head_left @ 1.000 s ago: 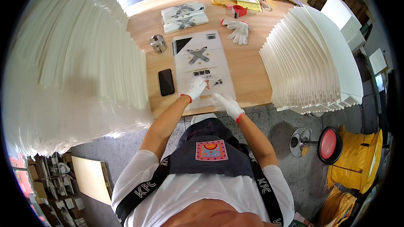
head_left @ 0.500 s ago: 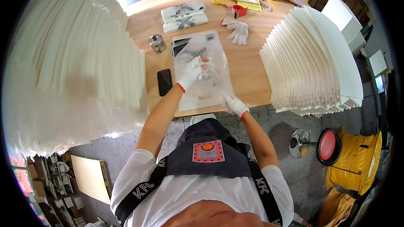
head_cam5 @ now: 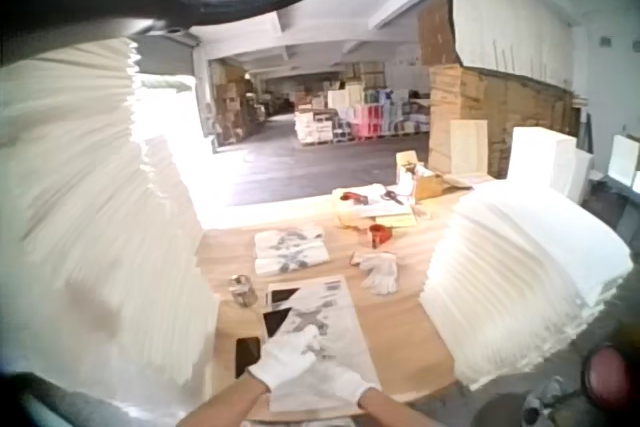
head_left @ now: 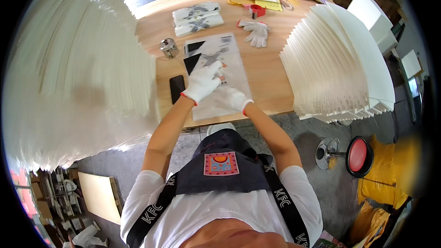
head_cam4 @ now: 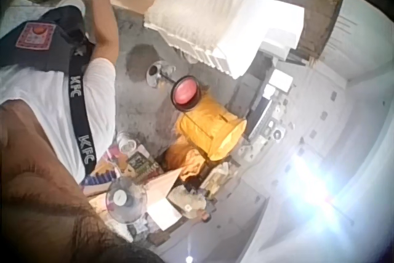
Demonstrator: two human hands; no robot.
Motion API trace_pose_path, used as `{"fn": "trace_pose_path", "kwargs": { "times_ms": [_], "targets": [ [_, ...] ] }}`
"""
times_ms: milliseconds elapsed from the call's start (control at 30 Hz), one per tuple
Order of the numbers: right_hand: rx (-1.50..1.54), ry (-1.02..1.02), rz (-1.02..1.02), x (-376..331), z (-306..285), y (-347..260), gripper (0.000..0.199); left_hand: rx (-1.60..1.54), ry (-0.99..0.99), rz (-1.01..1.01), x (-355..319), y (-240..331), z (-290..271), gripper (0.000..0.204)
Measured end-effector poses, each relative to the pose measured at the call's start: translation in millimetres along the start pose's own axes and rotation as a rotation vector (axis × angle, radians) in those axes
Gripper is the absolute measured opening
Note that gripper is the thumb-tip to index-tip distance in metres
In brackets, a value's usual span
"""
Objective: The person repeatedly picks up stacks of white paper sheets from the right side of the table, places them into clear plastic packaging sleeves, and stacks the packaged units on the left side. The process is continuous and repetitive, involving handling paper stacks and plastic sleeves.
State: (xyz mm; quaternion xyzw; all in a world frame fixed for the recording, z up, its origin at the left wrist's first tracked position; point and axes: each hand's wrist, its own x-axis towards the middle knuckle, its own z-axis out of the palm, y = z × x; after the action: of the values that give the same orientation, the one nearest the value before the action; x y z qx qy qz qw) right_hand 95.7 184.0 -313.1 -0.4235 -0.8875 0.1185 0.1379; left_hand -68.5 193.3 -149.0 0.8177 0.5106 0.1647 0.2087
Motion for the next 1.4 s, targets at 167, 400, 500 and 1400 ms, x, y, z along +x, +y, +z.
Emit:
{"fn": "trace_pose_path", "kwargs": {
  "times_ms": [167,400,500,1400],
  "targets": [
    [0.379,-0.149,0.189,-115.9,-160.0,-55.1,0.033,0.321,0.416,0.250,-8.2,8.5,-17.5,0.049],
    [-0.460,0.838,0.138,-253.1,-331.7,-70.1,0.019,0.013,0.418,0.516,22.3,97.4,-32.0,0.051],
    [-0.618,0.742,0.520,-277.1,-377.8,-54.0,0.026,-0.196,0.161,0.559,35.9,129.9,-17.5,0.045],
    [-0.096,0.632,0.492,-313.3,-359.0,-30.9,0.046,-0.755,-0.542,0.231,75.4,199.4,-73.0,0.028]
  ]
}}
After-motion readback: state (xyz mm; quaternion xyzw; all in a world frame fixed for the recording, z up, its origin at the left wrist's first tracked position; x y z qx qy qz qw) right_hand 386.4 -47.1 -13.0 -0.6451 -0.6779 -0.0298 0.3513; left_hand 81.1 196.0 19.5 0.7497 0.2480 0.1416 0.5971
